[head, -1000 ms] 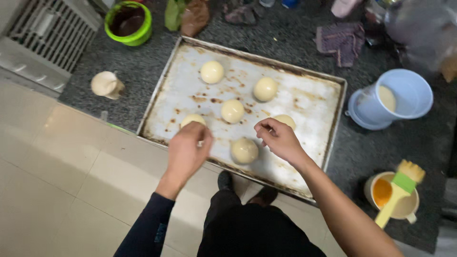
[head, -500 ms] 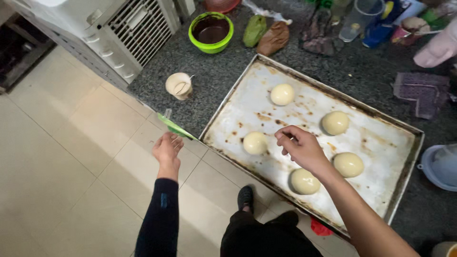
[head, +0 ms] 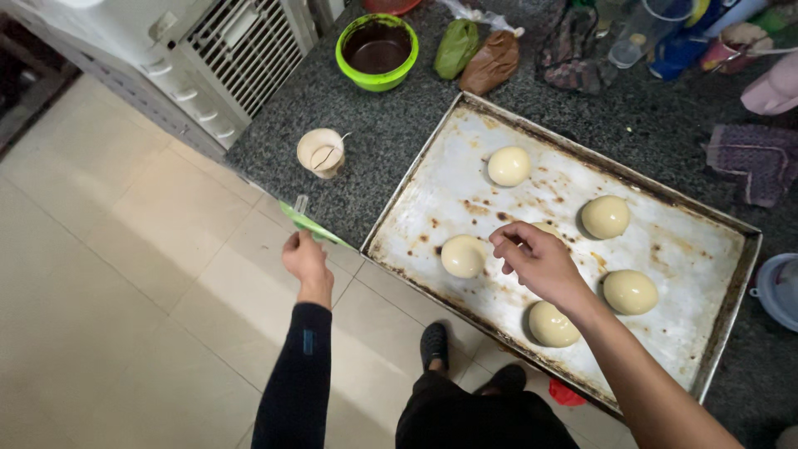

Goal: The person removes a tray of dough balls from a rack, brushes each with a liquid wash from a cup, pricks the center of each with a stick, and then sprinkles sesame seeds over them from a small bowl.

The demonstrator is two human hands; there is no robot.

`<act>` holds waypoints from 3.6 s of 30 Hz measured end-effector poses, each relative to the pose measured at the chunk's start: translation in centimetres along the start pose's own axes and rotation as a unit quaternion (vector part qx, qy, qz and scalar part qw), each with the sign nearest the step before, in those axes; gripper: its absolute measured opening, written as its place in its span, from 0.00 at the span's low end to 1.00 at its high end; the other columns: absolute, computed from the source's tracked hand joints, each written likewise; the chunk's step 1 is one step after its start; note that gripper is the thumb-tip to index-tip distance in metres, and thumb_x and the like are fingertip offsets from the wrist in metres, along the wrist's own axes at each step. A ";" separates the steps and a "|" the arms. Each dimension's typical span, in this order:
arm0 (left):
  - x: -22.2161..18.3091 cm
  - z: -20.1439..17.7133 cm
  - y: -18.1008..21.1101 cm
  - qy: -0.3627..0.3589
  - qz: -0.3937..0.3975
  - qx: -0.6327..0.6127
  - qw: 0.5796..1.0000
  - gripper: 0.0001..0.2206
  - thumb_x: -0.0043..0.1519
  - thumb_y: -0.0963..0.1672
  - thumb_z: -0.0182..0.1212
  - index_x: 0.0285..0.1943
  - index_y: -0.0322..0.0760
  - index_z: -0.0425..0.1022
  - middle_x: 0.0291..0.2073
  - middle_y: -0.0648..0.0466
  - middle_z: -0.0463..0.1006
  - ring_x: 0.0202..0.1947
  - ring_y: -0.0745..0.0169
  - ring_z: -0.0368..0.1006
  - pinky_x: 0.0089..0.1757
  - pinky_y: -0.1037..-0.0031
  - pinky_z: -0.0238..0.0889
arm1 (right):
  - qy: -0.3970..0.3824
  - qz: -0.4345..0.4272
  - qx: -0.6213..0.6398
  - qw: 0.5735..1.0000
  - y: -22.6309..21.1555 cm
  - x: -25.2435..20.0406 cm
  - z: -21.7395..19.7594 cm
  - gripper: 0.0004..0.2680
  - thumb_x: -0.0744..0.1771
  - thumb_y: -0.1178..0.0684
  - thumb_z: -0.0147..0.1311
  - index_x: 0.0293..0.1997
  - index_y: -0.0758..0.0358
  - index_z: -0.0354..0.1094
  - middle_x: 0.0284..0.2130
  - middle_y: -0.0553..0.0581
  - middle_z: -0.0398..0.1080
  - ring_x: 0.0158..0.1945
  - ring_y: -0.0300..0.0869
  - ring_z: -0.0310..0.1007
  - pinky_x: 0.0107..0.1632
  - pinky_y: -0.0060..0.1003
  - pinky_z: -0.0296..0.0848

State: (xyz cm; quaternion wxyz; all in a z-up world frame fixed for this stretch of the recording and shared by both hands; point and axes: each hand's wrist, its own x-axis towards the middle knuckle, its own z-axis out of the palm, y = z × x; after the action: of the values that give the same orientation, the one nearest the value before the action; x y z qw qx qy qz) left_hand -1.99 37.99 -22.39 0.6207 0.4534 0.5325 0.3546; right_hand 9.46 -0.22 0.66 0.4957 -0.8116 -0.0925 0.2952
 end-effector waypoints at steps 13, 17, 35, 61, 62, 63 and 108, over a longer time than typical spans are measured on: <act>-28.3 15.4 16.1 -0.448 0.280 0.079 0.845 0.10 0.69 0.42 0.55 0.52 0.29 0.76 0.33 0.55 0.78 0.32 0.73 0.73 0.36 0.79 0.68 | 0.156 -0.090 0.188 0.965 7.2 -5.7 -14.6 0.07 0.68 0.58 0.40 0.33 0.64 0.65 0.23 0.52 0.68 0.26 0.36 0.71 0.26 0.30 0.66; -37.5 20.2 14.9 -0.523 0.308 0.127 0.785 0.09 0.67 0.42 0.58 0.51 0.32 0.78 0.31 0.55 0.81 0.30 0.73 0.74 0.34 0.79 0.67 | 0.292 -0.087 0.197 0.932 13.9 -9.1 -23.4 0.08 0.69 0.55 0.42 0.32 0.62 0.64 0.22 0.53 0.66 0.23 0.37 0.69 0.23 0.32 0.64; -51.5 22.9 10.2 -0.613 0.322 0.229 0.685 0.08 0.64 0.42 0.60 0.47 0.33 0.81 0.30 0.53 0.83 0.28 0.68 0.76 0.33 0.75 0.69 | 0.509 0.021 0.306 0.804 29.4 -10.5 -36.3 0.07 0.67 0.55 0.53 0.31 0.62 0.57 0.20 0.54 0.66 0.21 0.42 0.67 0.21 0.39 0.67; -42.9 26.5 10.3 -0.582 0.644 0.341 0.361 0.05 0.51 0.39 0.62 0.22 0.35 0.79 0.23 0.40 0.79 0.27 0.40 0.79 0.30 0.56 0.71 | 0.379 -0.176 -0.055 0.907 7.4 -6.7 -20.2 0.11 0.64 0.57 0.56 0.22 0.65 0.55 0.14 0.53 0.54 0.20 0.34 0.52 0.24 0.37 0.55; -42.4 26.6 10.2 -0.584 0.642 0.341 0.360 0.05 0.51 0.39 0.61 0.22 0.35 0.79 0.23 0.40 0.79 0.28 0.41 0.79 0.30 0.56 0.71 | 0.376 -0.171 -0.057 0.909 7.2 -6.4 -19.9 0.12 0.64 0.57 0.56 0.22 0.65 0.55 0.14 0.53 0.54 0.20 0.34 0.52 0.24 0.37 0.55; -42.0 26.5 10.2 -0.589 0.635 0.349 0.359 0.05 0.51 0.39 0.61 0.22 0.35 0.79 0.23 0.41 0.79 0.28 0.41 0.79 0.30 0.56 0.71 | 0.378 -0.172 -0.058 0.908 7.1 -6.1 -19.5 0.11 0.64 0.57 0.56 0.22 0.65 0.55 0.13 0.52 0.54 0.20 0.34 0.52 0.23 0.37 0.54; -28.5 26.9 18.7 -0.569 0.491 0.244 0.614 0.08 0.60 0.41 0.61 0.45 0.33 0.82 0.37 0.39 0.82 0.37 0.40 0.81 0.41 0.59 0.73 | 0.436 -0.102 -0.014 0.894 6.0 -4.5 -14.1 0.12 0.64 0.58 0.55 0.21 0.64 0.53 0.14 0.49 0.55 0.23 0.32 0.51 0.25 0.34 0.55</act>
State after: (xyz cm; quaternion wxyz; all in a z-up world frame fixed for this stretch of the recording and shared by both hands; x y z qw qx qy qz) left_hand 20.08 12.98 5.52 0.3993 0.8923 -0.1621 0.1345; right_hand 13.07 -15.74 1.95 0.5024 -0.8516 0.0469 -0.1421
